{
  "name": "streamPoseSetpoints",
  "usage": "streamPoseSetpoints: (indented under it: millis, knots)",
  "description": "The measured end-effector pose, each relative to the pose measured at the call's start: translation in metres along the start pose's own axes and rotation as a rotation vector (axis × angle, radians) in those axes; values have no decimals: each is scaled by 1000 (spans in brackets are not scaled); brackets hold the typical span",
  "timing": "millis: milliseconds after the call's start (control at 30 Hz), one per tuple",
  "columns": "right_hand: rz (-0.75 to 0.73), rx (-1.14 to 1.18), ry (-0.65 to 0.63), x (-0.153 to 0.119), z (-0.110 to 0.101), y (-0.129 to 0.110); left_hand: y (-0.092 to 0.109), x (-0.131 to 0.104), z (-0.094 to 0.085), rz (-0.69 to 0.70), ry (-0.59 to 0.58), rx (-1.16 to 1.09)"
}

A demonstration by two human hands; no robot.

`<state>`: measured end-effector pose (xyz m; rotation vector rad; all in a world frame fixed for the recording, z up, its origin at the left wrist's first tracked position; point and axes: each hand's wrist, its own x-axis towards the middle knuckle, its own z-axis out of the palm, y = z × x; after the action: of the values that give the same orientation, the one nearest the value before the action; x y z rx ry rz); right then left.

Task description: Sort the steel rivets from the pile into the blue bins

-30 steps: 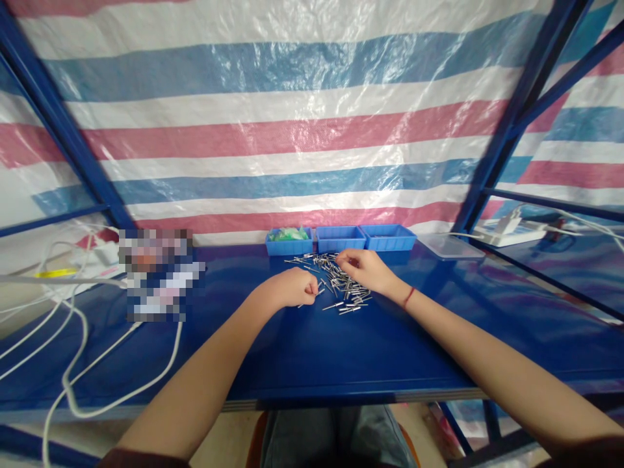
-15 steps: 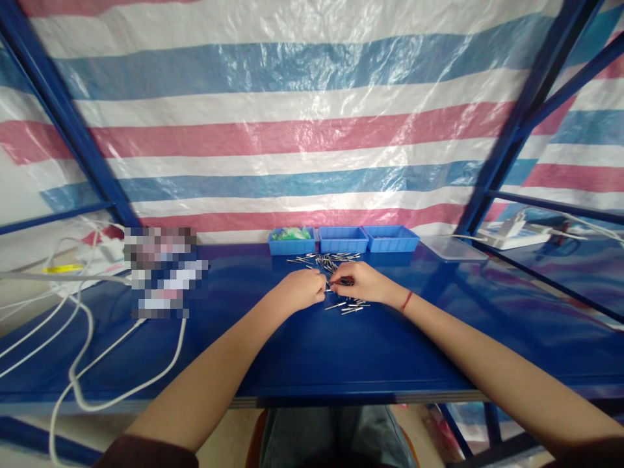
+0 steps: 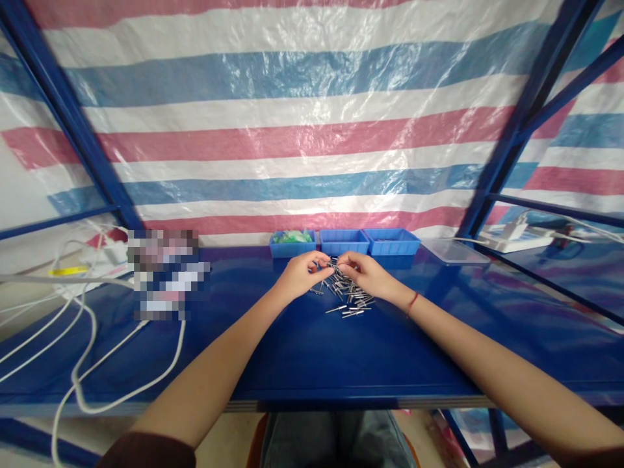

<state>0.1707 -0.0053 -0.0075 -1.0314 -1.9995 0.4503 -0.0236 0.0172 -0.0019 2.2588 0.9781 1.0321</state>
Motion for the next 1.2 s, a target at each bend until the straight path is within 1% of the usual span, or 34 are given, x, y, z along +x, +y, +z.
streamPoseSetpoints:
  millis: [100,267,400,500,633,767,833,900,1000,1067,1100,1167,1200]
  knots:
    - [43,132,-13,0,1,-4,6,-1,6,-19,57,-99]
    - [93,257,-36,-2,3,-13,15,-3,10,3,148,-137]
    - [139,348,-67,-3,5,-17,16,-3,9,0,163,-143]
    - [151,377,-53,-3,7,-17,14,-3,9,11,145,-149]
    - [149,382,44,-1,8,-17,13,-2,8,18,154,-145]
    - [128,328,142,-1,6,-17,11,-1,7,0,149,-142]
    - [93,258,190,-2,4,-19,10,-1,7,-2,132,-154]
    - [31,140,216,-5,3,-23,9,-1,8,0,115,-160]
    - [-35,-21,192,-7,2,-26,9,0,9,-5,81,-120]
    - [-10,-41,201,-3,-2,-22,10,-1,7,0,70,-53]
    - [27,-39,235,0,-5,-17,11,-1,5,11,63,-3]
    - [136,-60,359,8,-16,0,11,-2,0,44,33,128]
    - [204,-88,442,12,-24,11,10,-2,-4,63,-2,203]
